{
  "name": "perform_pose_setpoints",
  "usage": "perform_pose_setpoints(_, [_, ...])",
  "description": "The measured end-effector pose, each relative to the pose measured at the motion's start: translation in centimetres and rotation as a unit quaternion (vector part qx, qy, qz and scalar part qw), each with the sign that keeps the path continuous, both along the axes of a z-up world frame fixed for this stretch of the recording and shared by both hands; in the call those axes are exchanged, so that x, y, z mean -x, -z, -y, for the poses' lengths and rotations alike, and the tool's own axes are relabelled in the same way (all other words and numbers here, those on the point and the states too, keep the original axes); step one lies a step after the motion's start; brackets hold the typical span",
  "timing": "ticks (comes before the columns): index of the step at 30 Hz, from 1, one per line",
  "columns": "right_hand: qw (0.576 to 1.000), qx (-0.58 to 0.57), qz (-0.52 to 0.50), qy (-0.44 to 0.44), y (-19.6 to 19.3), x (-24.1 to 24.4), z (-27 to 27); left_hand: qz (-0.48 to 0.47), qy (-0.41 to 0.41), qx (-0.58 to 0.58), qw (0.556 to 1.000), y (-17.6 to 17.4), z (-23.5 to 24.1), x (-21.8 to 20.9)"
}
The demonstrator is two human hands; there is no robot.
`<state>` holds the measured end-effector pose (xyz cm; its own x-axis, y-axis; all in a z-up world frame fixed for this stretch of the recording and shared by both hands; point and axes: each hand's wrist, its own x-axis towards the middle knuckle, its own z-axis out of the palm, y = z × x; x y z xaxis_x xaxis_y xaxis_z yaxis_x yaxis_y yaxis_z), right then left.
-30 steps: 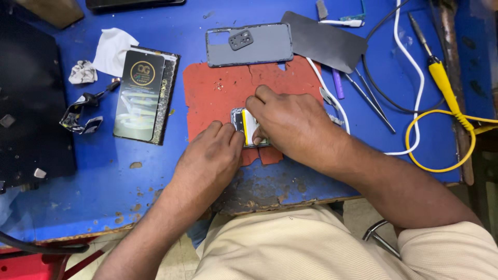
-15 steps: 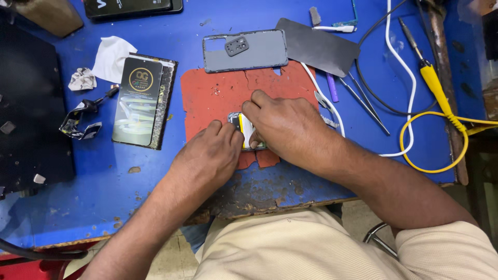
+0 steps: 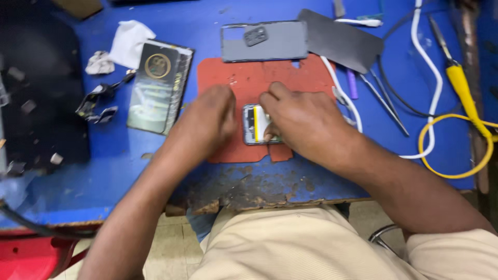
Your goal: The person disassembles a smartphone, removes the battery, and uses a heat gun to soften adhesive. They then peel off the old battery and prepare the device for reassembly.
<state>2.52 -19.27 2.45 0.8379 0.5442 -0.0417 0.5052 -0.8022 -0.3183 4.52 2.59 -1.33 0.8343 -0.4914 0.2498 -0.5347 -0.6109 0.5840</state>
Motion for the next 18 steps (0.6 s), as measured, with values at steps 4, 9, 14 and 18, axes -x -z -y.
perform_pose_setpoints(4, [1.0,-0.011,-0.007,0.004,-0.5,-0.1,-0.1,-0.155,-0.097,0.08,0.98,0.8,-0.6,-2.3])
perform_pose_setpoints(9, [1.0,-0.005,-0.02,0.006,-0.6,-0.1,-0.1,-0.088,-0.064,0.062,0.992,0.8,-0.3,-2.7])
perform_pose_setpoints(14, [0.999,-0.044,0.005,-0.002,-0.4,-1.0,1.2,-0.008,-0.044,0.072,0.996,1.1,0.1,-2.8])
perform_pose_setpoints(18, [0.994,-0.078,0.043,0.062,-1.1,-1.5,3.0,0.012,-0.091,0.128,0.988,0.9,-0.9,-2.1])
